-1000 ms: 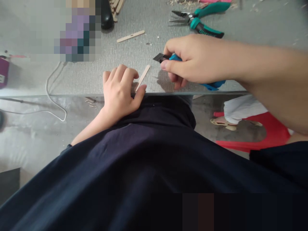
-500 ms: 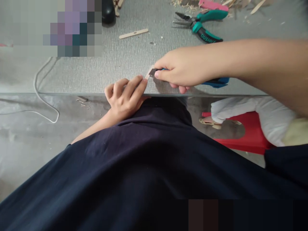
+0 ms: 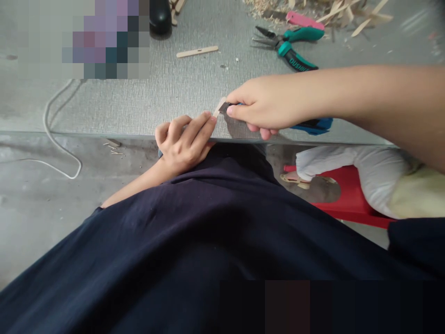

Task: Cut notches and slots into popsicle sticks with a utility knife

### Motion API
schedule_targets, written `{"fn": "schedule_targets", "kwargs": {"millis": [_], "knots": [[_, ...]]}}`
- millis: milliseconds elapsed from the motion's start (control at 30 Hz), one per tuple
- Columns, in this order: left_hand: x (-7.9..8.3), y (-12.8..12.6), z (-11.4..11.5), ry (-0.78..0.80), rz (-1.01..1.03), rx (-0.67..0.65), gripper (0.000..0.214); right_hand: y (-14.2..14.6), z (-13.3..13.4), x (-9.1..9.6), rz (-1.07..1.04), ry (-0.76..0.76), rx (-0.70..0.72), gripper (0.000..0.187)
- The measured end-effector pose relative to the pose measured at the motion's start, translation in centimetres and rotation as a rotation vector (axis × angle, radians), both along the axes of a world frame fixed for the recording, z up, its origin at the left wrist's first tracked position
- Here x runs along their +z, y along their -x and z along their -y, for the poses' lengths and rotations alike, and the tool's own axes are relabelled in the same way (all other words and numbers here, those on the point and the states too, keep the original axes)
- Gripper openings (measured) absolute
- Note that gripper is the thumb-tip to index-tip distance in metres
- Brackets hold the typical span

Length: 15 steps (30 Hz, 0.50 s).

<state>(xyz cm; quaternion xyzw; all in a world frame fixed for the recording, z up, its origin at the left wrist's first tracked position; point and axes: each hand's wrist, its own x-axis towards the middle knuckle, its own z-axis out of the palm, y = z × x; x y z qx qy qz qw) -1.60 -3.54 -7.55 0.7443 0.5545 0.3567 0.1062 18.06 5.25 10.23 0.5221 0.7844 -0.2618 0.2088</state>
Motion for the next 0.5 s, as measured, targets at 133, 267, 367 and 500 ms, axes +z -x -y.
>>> {"fn": "schedule_targets", "kwargs": {"millis": [133, 267, 367, 500], "knots": [[0.2, 0.0, 0.0, -0.018, -0.010, 0.006, 0.052, 0.1, 0.0, 0.0, -0.025, 0.027, -0.012, 0.036], [0.2, 0.0, 0.0, -0.004, -0.007, 0.005, 0.054, 0.0, -0.2, -0.1, -0.049, 0.013, -0.010, 0.035], [0.2, 0.0, 0.1, 0.011, -0.008, 0.004, 0.057, 0.3, -0.2, 0.0, 0.027, -0.008, 0.071, 0.038], [0.3, -0.1, 0.1, 0.013, -0.002, -0.007, 0.056, 0.6, -1.0, -0.4, 0.063, -0.055, 0.147, 0.035]]}}
